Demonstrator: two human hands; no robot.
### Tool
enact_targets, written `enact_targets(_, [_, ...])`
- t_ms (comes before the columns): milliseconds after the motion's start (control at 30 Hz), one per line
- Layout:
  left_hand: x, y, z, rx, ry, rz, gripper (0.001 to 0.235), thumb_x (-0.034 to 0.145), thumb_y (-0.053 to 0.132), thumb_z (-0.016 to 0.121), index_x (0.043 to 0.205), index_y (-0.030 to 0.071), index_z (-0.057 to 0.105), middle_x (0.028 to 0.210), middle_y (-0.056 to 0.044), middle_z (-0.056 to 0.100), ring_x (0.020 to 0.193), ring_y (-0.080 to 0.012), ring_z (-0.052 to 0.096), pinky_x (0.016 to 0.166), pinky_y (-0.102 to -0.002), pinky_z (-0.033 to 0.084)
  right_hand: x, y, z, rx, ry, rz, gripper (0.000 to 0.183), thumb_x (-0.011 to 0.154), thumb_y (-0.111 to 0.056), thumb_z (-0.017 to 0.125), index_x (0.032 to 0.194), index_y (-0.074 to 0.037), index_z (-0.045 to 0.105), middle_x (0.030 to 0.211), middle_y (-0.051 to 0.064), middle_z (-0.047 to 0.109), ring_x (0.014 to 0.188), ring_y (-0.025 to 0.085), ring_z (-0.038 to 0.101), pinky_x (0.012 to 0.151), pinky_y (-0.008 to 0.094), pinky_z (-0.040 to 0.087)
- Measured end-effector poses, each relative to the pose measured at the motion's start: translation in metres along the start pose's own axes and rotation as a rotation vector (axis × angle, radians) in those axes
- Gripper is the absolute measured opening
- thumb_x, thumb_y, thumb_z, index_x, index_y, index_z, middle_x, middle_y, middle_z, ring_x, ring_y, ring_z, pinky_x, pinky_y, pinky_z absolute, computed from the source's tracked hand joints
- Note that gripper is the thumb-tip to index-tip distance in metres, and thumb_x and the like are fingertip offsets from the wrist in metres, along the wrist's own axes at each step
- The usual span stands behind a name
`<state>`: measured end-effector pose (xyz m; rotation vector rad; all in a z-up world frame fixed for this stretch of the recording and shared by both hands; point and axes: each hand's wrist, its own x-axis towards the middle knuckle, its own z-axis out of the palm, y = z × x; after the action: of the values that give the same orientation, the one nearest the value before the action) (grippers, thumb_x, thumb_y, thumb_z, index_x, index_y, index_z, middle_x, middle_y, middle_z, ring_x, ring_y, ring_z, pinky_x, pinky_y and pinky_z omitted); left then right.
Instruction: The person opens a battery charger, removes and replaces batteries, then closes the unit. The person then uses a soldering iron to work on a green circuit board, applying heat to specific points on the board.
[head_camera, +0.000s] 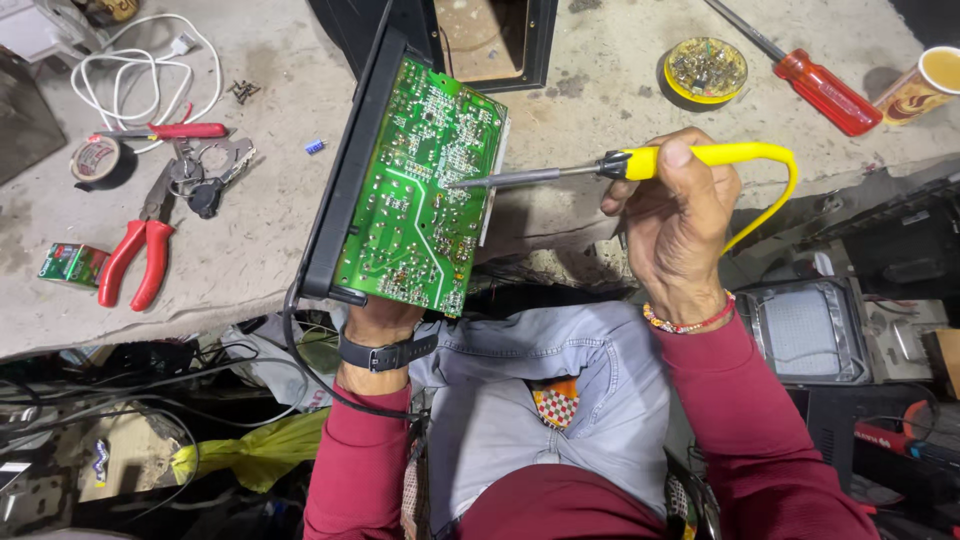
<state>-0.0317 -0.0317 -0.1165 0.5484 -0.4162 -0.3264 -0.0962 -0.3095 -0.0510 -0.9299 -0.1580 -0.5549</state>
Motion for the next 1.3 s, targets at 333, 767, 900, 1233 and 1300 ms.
enact_targets(333, [0.000, 0.000, -0.002, 0.061, 0.087, 0.026, 0.052, 0.107, 0.032, 0.059, 0.149, 0.001, 0.053, 0.142, -0.018, 0.062, 0.126, -0.0322, 0.063, 0.108, -0.049, 0.053, 0.001, -0.002, 0.004, -0.041, -0.024, -0.002, 0.023, 0.101, -0.020, 0.071, 0.101, 0.000, 0.060, 0.085, 0.018, 0.068, 0.066, 0.024, 0.065, 0.063, 0.040, 0.056])
enact_targets(767, [-0.001, -0.004, -0.010, 0.012, -0.073, 0.009, 0.055, 0.110, 0.037, 0.052, 0.153, 0.003, 0.050, 0.150, -0.015, 0.058, 0.136, -0.0298, 0.057, 0.117, -0.047, 0.046, -0.005, -0.016, 0.002, -0.099, -0.048, -0.119, 0.025, 0.096, -0.014, 0.073, 0.103, 0.006, 0.059, 0.088, 0.019, 0.068, 0.071, 0.024, 0.067, 0.071, 0.037, 0.059])
enact_targets(900, [0.000, -0.009, -0.018, 0.027, -0.060, -0.070, 0.056, 0.109, 0.037, 0.049, 0.155, 0.004, 0.044, 0.156, -0.012, 0.051, 0.142, -0.0274, 0.050, 0.122, -0.045, 0.040, -0.010, -0.025, -0.002, -0.179, -0.077, -0.247, 0.025, 0.097, -0.011, 0.073, 0.104, 0.010, 0.062, 0.091, 0.021, 0.069, 0.076, 0.023, 0.069, 0.080, 0.034, 0.060])
enact_targets(1233, [0.000, -0.012, -0.031, -0.036, -0.139, -0.048, 0.056, 0.113, 0.040, 0.043, 0.156, 0.004, 0.044, 0.158, -0.013, 0.049, 0.144, -0.0275, 0.049, 0.125, -0.043, 0.038, -0.013, -0.033, 0.007, -0.214, -0.100, -0.271, 0.026, 0.096, -0.012, 0.073, 0.103, 0.010, 0.062, 0.089, 0.020, 0.069, 0.074, 0.023, 0.070, 0.076, 0.034, 0.062])
enact_targets(1300, [-0.002, -0.013, -0.035, -0.024, -0.136, -0.048, 0.056, 0.114, 0.040, 0.042, 0.156, 0.003, 0.043, 0.158, -0.013, 0.048, 0.145, -0.0276, 0.049, 0.125, -0.043, 0.037, -0.014, -0.033, 0.006, -0.197, -0.098, -0.273, 0.026, 0.097, -0.012, 0.073, 0.104, 0.010, 0.062, 0.090, 0.020, 0.069, 0.075, 0.023, 0.070, 0.079, 0.034, 0.062])
